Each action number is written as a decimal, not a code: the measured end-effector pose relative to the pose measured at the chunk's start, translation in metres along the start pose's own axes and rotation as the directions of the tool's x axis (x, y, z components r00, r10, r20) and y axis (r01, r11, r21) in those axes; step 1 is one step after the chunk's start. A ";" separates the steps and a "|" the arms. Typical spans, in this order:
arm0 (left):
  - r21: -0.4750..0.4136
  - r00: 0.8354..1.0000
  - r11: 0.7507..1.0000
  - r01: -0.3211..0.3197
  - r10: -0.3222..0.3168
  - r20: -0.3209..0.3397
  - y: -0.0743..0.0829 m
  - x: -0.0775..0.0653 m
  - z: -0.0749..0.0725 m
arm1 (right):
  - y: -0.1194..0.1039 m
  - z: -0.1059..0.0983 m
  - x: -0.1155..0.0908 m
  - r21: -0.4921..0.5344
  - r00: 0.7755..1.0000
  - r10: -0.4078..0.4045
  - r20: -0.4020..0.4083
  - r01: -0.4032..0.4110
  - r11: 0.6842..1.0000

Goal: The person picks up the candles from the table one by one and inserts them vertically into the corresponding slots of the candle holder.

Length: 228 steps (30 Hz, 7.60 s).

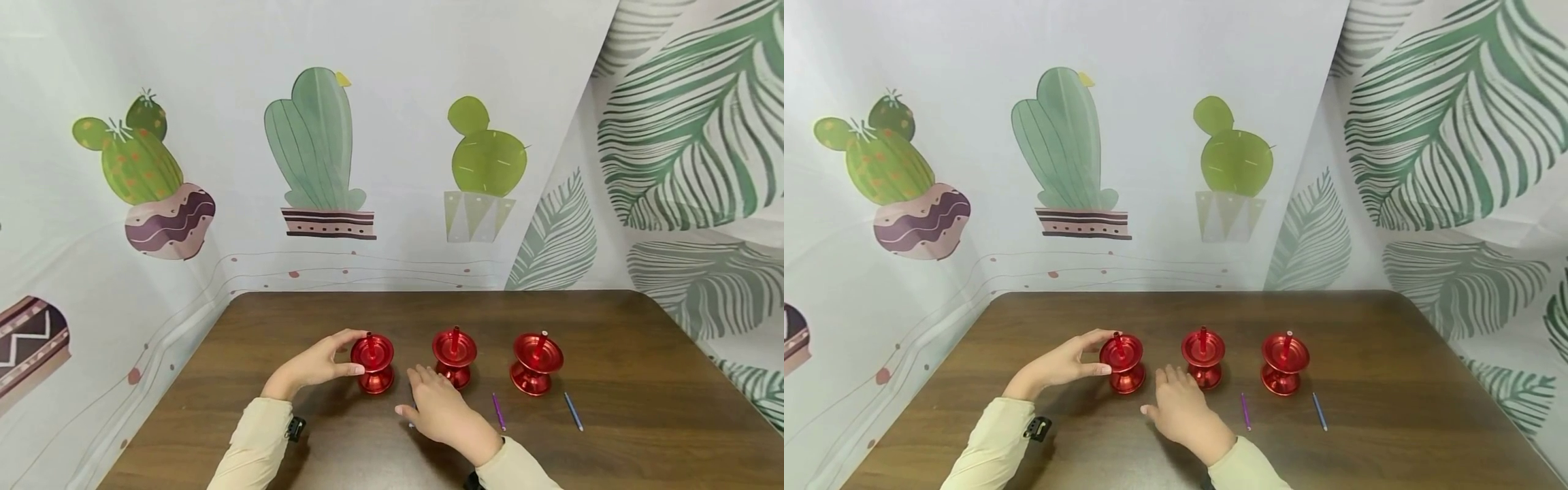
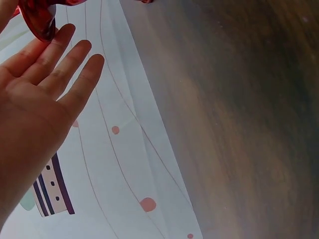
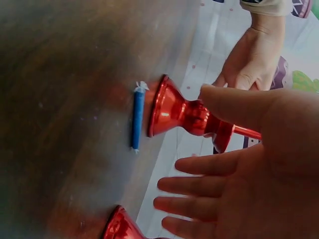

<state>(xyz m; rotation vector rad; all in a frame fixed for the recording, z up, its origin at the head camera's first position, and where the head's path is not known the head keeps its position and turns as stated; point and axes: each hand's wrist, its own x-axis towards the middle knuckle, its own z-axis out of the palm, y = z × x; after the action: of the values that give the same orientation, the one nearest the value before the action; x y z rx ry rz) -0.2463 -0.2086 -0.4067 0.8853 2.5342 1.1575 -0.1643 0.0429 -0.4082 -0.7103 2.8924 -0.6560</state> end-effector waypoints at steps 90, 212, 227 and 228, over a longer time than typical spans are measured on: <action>-0.130 1.000 0.991 -0.026 0.026 -0.002 -0.012 -0.001 0.005 | -0.021 -0.007 0.086 0.691 0.860 0.056 -0.507 0.367 0.623; 0.002 0.980 0.999 0.044 -0.043 -0.196 0.081 0.083 0.113 | 0.094 -0.024 -0.065 0.229 0.921 0.072 -0.384 0.019 0.973; 0.006 0.977 0.998 0.059 -0.057 -0.208 0.079 0.085 0.111 | 0.096 -0.020 -0.067 0.073 0.977 0.191 -0.095 -0.184 0.980; 0.006 0.976 0.998 0.059 -0.057 -0.208 0.080 0.085 0.111 | 0.096 -0.019 -0.067 0.073 0.976 0.199 -0.084 -0.193 0.978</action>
<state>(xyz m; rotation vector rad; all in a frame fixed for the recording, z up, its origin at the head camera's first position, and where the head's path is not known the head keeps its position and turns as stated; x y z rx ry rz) -0.2322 -0.0488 -0.4173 0.7213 2.7140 1.2788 -0.1484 0.1575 -0.4332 -0.3894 2.9552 -0.7708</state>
